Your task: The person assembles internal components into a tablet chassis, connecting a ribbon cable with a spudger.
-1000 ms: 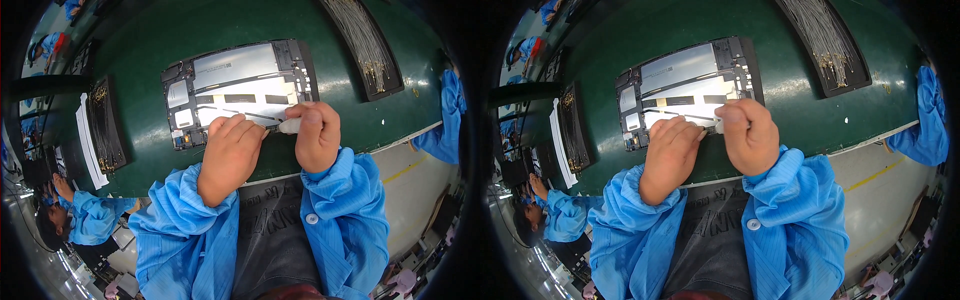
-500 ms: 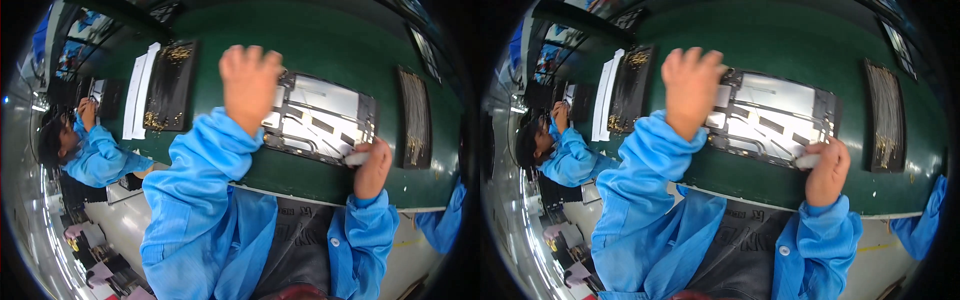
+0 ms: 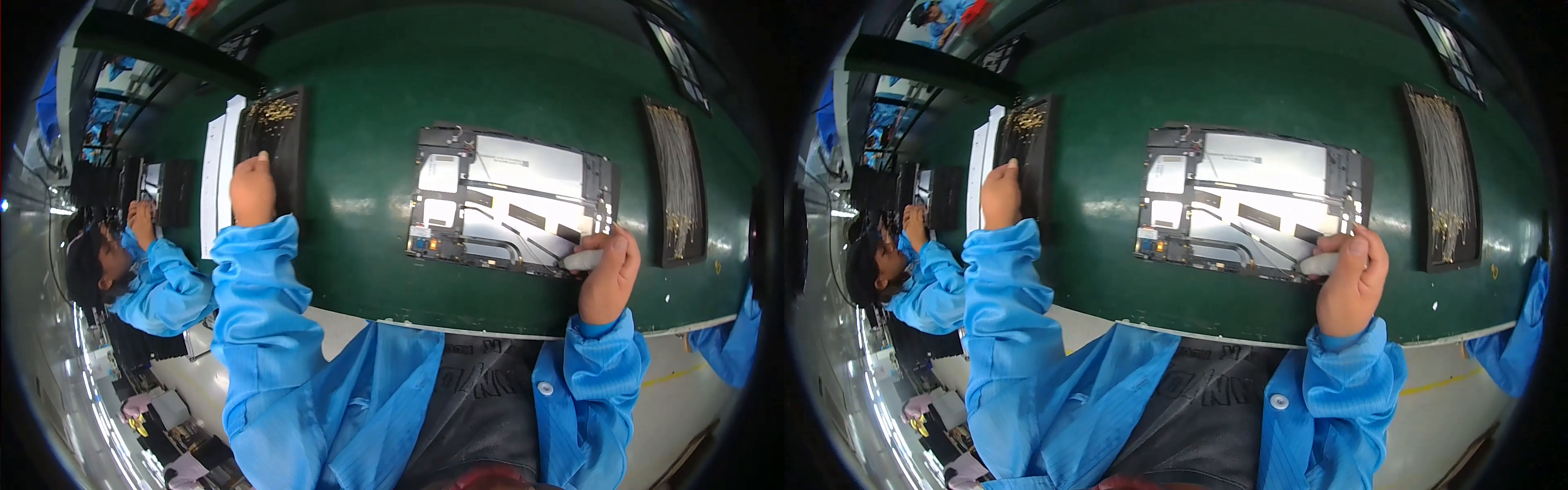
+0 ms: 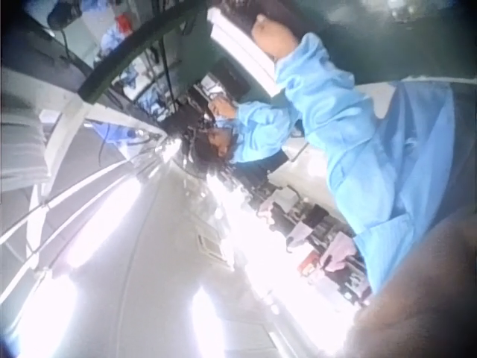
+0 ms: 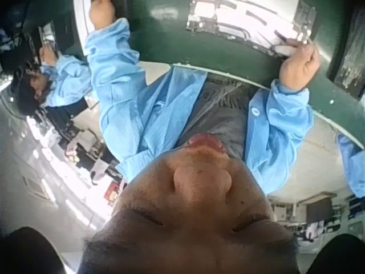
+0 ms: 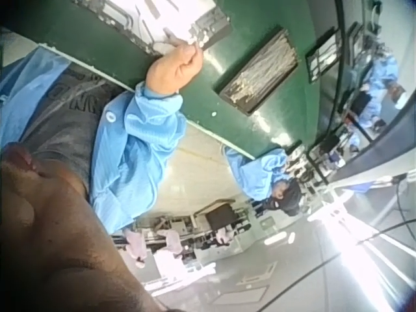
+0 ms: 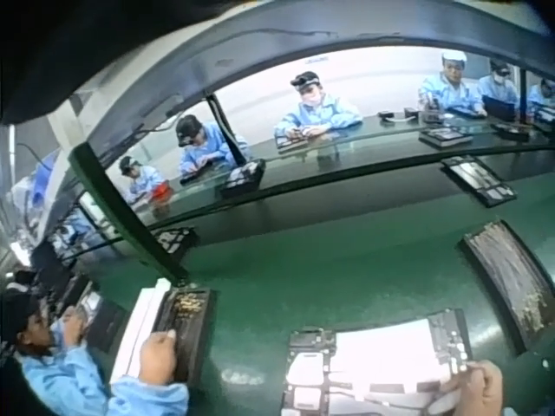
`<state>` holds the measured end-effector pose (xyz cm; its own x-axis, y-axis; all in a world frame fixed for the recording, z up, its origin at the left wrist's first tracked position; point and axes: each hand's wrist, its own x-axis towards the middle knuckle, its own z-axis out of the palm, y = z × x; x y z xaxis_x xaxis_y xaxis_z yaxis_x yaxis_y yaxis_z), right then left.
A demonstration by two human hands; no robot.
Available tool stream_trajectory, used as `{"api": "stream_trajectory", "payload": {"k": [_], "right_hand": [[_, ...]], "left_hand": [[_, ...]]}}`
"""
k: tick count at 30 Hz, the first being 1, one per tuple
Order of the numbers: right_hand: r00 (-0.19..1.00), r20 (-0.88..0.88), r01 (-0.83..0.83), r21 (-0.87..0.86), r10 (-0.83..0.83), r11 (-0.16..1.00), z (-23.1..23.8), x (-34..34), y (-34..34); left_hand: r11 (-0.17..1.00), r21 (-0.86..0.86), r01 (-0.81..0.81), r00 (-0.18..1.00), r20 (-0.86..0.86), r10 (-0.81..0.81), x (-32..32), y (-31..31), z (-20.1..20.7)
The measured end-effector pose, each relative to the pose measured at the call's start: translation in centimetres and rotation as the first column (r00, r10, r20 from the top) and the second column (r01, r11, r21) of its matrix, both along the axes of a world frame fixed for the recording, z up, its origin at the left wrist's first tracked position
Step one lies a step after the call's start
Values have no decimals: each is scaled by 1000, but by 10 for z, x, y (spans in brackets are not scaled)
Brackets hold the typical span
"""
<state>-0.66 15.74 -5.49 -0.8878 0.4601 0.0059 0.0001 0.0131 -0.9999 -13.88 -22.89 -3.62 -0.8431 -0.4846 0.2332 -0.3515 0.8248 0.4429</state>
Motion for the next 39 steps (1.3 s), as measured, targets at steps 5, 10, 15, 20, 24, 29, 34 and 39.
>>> {"api": "stream_trajectory", "payload": {"k": [5, 10, 15, 20, 24, 29, 34, 39], "right_hand": [[996, 42, 84, -135, -79, 987, 11, -8, 5], [986, 166, 98, -405, -32, 909, 35, -23, 0], [783, 211, -514, -310, 585, 800, 76, -27, -33], [712, 217, -577, -361, 668, 732, 69, -20, -35], [601, 345, -576, -437, 721, 690, 55, -1, -36], [436, 428, -477, -636, 791, 607, 33, 19, -34], [558, 439, -481, -520, 704, 706, 20, 22, -39], [541, 516, -425, -513, 664, 746, 26, 15, -46]], "left_hand": [[976, -92, 197, 965, -157, -209, 7, 38, 29], [819, -183, 543, 809, -147, -569, 45, 99, 45], [573, -341, 746, 541, -192, -819, 86, 128, 54], [402, -339, 851, 378, -137, -915, 95, 136, 53], [390, -189, 901, 390, -38, -920, 108, 150, 38], [230, -81, 970, 219, -123, -968, 125, 170, 5], [278, -95, 956, 262, -151, -953, 126, 166, 0], [281, -95, 955, 260, -192, -946, 120, 166, -7]]}}
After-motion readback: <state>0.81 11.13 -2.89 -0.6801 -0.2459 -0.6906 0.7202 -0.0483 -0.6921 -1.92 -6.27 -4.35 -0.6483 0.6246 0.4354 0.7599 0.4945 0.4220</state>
